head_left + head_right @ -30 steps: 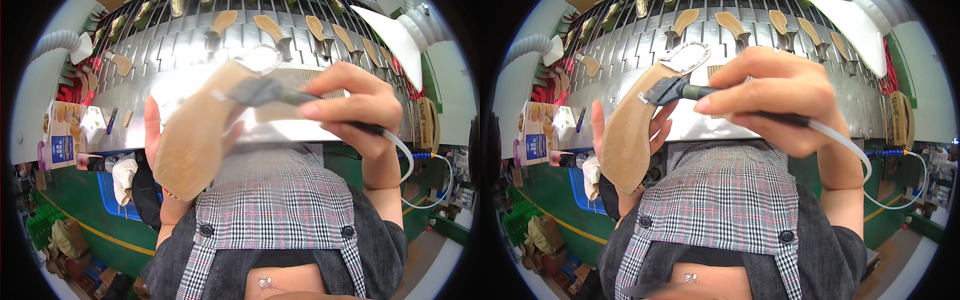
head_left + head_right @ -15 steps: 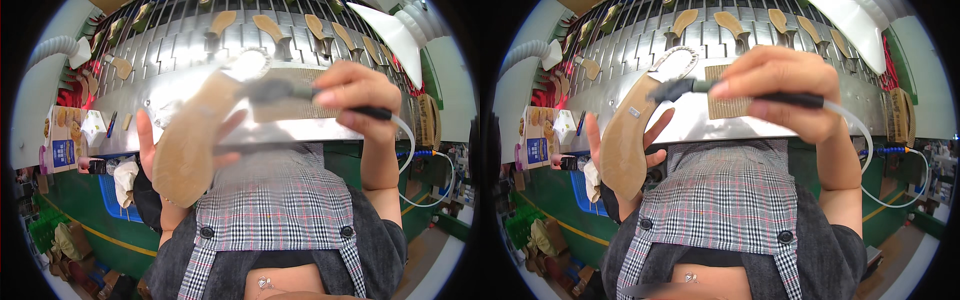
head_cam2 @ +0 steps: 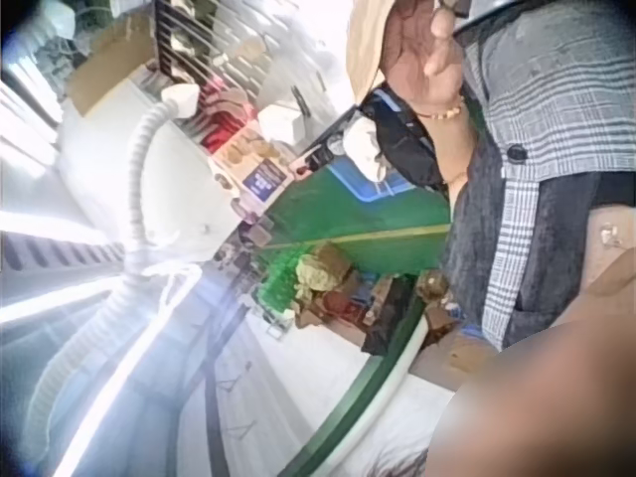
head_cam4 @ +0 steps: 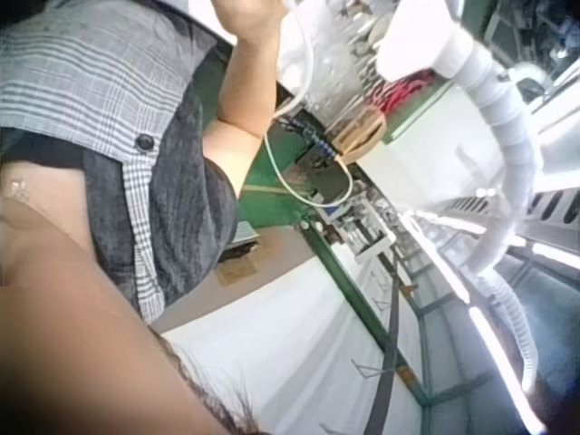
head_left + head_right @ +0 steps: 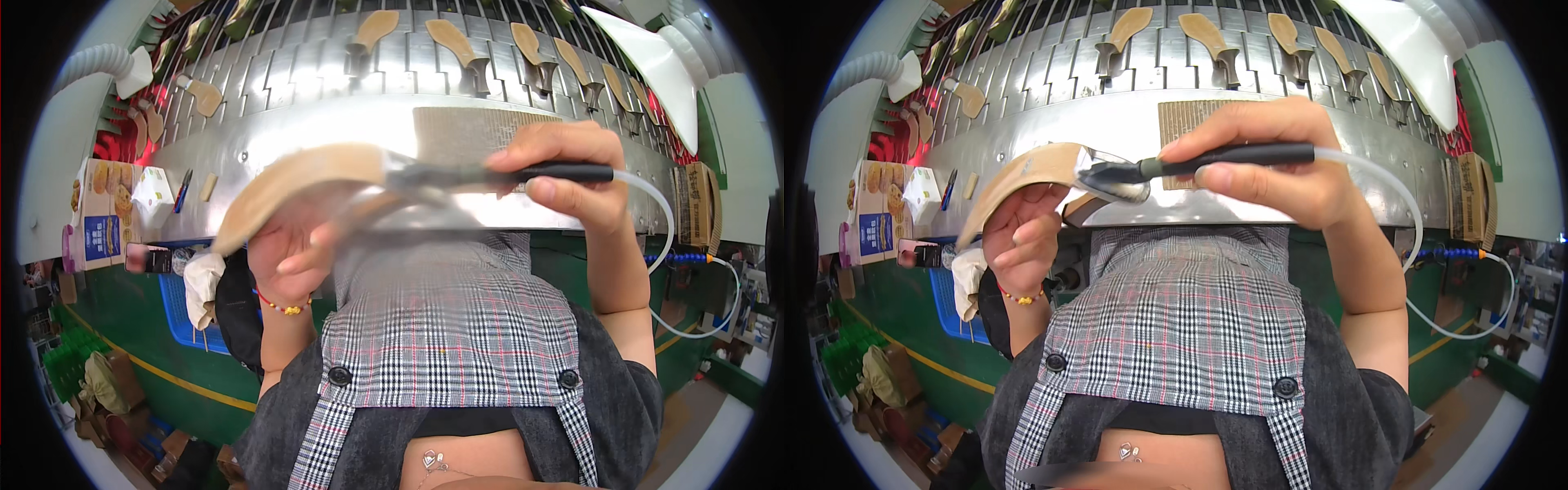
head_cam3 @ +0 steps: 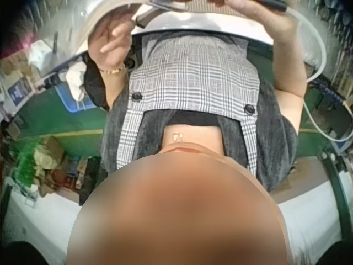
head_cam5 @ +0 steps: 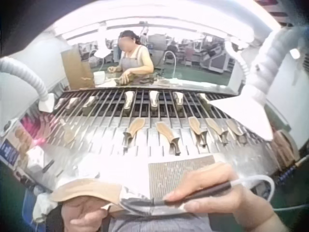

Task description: Applying adhesive to shoe soles using a brush on an assembly line.

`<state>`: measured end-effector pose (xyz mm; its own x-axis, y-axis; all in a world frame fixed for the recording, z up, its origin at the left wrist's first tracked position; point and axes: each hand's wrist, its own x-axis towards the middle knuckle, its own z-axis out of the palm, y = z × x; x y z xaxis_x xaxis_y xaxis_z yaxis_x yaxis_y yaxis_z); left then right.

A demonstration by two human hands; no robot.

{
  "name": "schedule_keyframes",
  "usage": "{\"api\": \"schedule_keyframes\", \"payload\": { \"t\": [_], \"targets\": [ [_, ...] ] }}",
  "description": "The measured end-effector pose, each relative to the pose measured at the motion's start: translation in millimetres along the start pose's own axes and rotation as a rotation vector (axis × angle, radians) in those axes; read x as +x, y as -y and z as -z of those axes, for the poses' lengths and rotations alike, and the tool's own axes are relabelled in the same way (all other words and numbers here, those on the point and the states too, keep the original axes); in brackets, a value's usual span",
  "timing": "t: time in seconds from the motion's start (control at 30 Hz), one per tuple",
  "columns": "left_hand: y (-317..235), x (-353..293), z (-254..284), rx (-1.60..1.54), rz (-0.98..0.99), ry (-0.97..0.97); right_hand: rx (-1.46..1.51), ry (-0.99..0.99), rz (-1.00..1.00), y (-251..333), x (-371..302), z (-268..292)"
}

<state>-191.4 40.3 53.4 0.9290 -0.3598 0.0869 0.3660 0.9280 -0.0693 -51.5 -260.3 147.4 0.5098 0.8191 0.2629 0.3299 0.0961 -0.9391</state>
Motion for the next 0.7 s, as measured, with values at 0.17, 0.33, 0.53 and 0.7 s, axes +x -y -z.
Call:
{"api": "schedule_keyframes", "payload": {
  "t": [0.17, 0.33, 0.53, 0.7],
  "targets": [
    [25.4, 9.0, 1.8, 1.74, -0.578, -0.123, -0.149, -0.167, 0.141, -0.6, 3.1, -38.6],
    [46.2, 31.8, 9.6, 1.926, -0.487, -0.131, -0.577, -0.093, 0.376, 9.6, 5.0, -58.7],
    [45.0, 39.8, 17.7, 2.042, -0.762, 0.028, -0.516, -0.092, 0.429, 15.7, 4.8, -61.9],
    [48.5, 42.0, 9.4, 2.023, -0.928, -0.263, -0.377, -0.01, 0.459, 14.8, 6.1, -64.2]
  ]
}}
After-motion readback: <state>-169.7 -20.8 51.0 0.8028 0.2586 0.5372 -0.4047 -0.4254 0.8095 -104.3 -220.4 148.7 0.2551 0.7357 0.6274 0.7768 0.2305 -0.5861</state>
